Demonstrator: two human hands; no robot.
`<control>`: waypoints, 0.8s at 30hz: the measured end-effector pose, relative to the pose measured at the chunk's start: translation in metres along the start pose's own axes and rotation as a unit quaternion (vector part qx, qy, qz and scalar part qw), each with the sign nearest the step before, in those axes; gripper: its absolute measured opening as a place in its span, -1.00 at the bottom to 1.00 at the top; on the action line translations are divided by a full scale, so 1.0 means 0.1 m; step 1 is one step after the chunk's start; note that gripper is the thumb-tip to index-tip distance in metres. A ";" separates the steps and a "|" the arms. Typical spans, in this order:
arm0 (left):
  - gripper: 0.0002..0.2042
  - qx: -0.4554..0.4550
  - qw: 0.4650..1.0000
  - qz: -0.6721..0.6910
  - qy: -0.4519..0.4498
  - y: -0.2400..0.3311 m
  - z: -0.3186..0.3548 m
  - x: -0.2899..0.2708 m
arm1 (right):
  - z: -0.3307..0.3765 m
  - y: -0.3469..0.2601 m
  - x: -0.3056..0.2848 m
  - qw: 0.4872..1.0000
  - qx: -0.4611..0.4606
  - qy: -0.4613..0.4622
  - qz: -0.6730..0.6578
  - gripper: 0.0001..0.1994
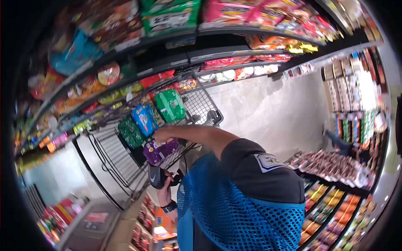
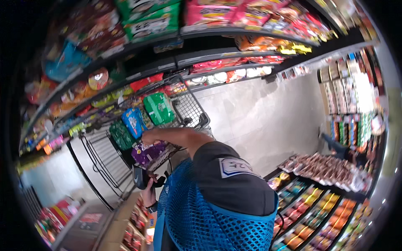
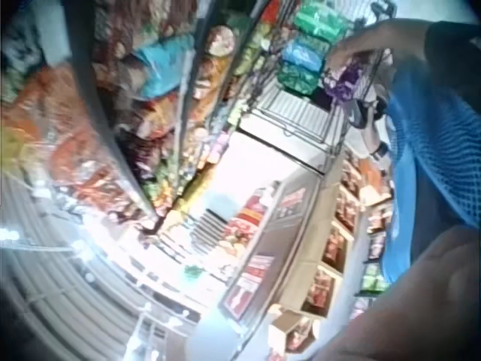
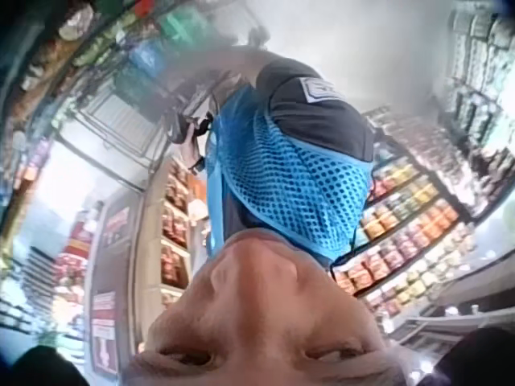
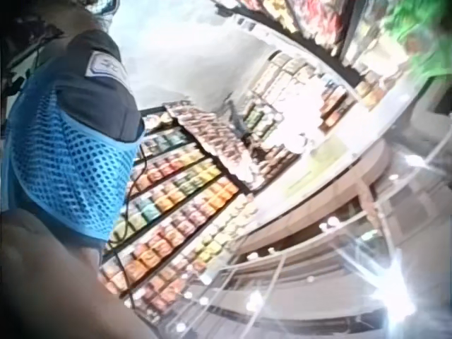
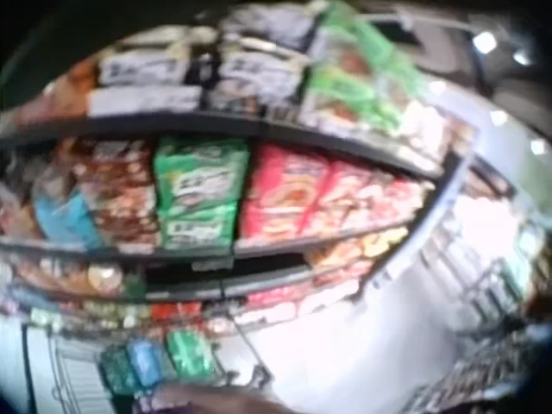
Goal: Restocking various instant noodle products onto supermarket shelves from a shopping cart.
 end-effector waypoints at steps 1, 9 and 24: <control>-0.77 -0.008 1.000 -0.010 -0.005 0.07 -0.06 0.07 | 0.11 0.01 -0.19 1.000 0.000 -0.005 0.012 -0.66; -0.78 -0.059 0.981 -0.129 -0.133 0.44 -0.40 0.74 | 1.70 -0.03 -1.48 0.929 0.190 0.220 -0.228 -0.51; -0.87 -0.083 0.937 -0.215 -0.263 0.23 -1.09 2.79 | 4.06 0.63 -2.02 0.390 0.275 0.627 -0.615 -0.61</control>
Point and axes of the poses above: each hand's wrist, its own z-axis away from the middle knuckle, its own x-axis out of the palm, y = z × x, the point moved 1 cm from there along -z, towards the middle knuckle, and after that the axes turned 11 degrees about y, right-handed, at the moved point
